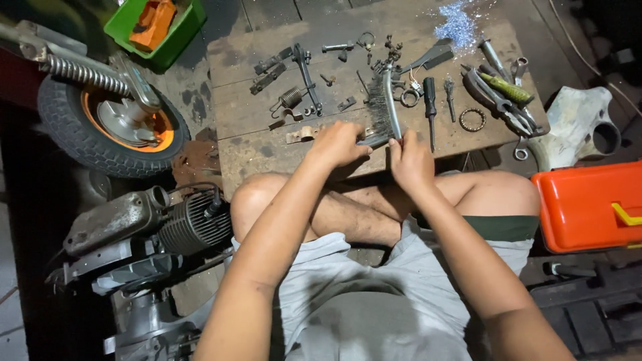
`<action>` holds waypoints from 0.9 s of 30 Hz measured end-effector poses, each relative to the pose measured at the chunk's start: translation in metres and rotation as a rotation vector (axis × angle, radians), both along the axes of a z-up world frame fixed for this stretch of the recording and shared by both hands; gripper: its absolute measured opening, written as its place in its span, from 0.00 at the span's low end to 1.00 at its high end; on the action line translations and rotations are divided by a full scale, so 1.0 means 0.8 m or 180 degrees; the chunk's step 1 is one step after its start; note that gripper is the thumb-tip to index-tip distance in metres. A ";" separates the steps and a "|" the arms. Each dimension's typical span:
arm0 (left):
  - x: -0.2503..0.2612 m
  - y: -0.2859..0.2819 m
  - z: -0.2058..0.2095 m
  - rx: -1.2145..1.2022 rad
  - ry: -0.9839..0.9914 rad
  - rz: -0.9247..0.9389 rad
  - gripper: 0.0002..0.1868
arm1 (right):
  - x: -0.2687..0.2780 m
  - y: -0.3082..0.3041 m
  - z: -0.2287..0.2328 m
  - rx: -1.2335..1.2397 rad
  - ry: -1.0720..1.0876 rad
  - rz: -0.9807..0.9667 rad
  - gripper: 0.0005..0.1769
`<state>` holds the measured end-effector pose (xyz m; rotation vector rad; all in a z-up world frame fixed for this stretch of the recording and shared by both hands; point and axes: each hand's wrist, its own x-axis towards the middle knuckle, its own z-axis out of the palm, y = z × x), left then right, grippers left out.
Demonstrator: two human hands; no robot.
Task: The person sits cross-legged on the floor and uses a wire brush to scrub a metal part on a low wooden table. They then use a screwdriver to scrape the surface of the same part. Various tools and metal pieces are scattered on the table.
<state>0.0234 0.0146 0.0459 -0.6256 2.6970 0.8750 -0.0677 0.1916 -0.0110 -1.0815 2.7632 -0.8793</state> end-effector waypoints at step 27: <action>-0.002 0.003 0.022 -0.0006 -0.0253 -0.0005 0.19 | 0.009 0.001 0.020 0.0510 0.0790 -0.0053 0.13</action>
